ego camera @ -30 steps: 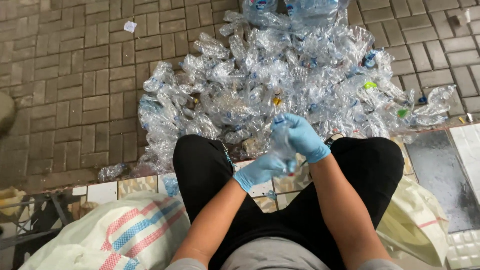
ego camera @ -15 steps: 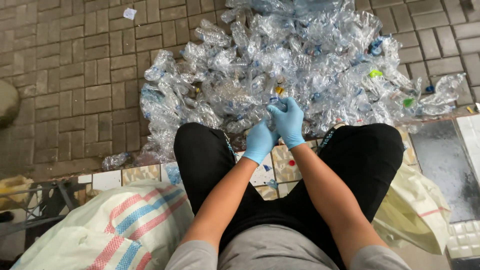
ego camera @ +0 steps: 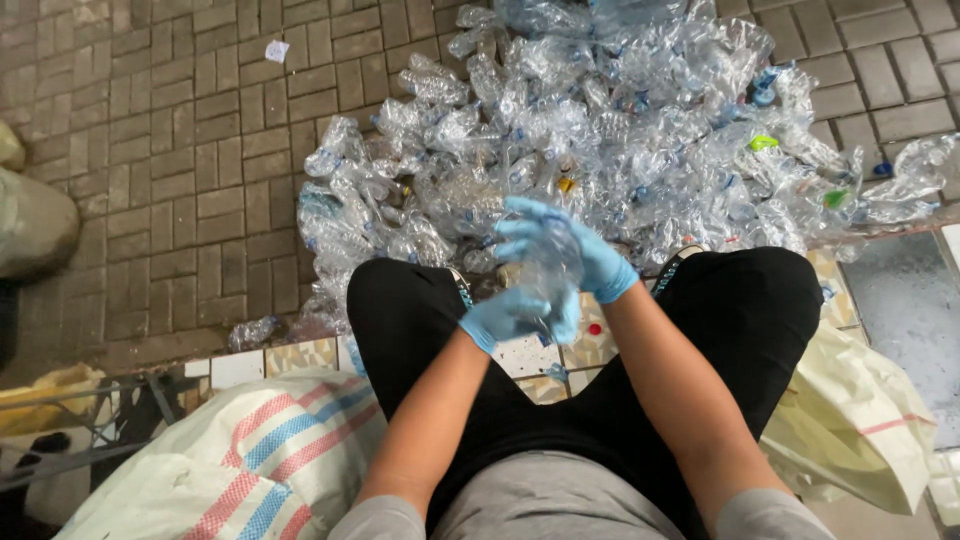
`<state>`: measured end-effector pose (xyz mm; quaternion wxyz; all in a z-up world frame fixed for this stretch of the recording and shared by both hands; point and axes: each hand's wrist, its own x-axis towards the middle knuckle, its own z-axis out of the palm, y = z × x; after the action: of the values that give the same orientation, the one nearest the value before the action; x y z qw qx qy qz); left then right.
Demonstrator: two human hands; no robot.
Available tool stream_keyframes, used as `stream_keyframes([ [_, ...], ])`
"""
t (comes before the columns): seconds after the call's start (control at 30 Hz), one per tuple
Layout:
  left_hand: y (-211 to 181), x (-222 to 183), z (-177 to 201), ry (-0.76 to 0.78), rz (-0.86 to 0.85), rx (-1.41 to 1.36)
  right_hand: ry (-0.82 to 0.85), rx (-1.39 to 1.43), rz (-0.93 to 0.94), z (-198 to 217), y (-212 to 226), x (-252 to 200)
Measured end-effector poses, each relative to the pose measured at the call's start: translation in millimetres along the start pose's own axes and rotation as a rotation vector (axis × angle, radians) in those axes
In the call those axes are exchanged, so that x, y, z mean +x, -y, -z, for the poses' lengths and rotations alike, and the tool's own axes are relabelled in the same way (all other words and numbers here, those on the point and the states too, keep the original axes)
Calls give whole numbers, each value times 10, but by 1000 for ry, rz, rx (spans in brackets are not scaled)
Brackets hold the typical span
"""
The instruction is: Sorting and bagging empty plastic bottles for recycling
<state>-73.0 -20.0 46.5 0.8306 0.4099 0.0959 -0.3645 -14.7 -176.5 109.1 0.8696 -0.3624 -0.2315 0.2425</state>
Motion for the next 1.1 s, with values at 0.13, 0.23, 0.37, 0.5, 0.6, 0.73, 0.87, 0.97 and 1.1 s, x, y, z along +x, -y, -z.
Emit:
stream_keyframes([
  [0.13, -12, -86, -387, 907, 63, -331, -60, -73, 44, 229, -189, -50],
  [0.23, 4, -105, -417, 901, 46, -399, -114, -133, 72, 421, -414, -137],
  [0.37, 416, 47, 279, 511, 5, -454, -503, -262, 3, 447, -704, -282],
  [0.5, 476, 122, 479, 277, -122, -251, -690, -254, -106, 616, -903, -261],
  [0.6, 439, 206, 497, 4, -145, -101, -696, -351, -275, 835, -964, -188],
  [0.73, 178, 205, 273, -239, -293, 367, -665, -552, -264, 702, -766, -130],
  [0.87, 17, 100, 120, -431, -298, 929, -608, -879, -338, 894, -967, -120],
  [0.97, 58, 120, -25, -628, -253, 1134, -659, -1070, -339, 570, -819, -56],
  [1.1, -203, 101, -277, -768, -39, 1126, -639, -1505, -387, 528, -868, -25],
])
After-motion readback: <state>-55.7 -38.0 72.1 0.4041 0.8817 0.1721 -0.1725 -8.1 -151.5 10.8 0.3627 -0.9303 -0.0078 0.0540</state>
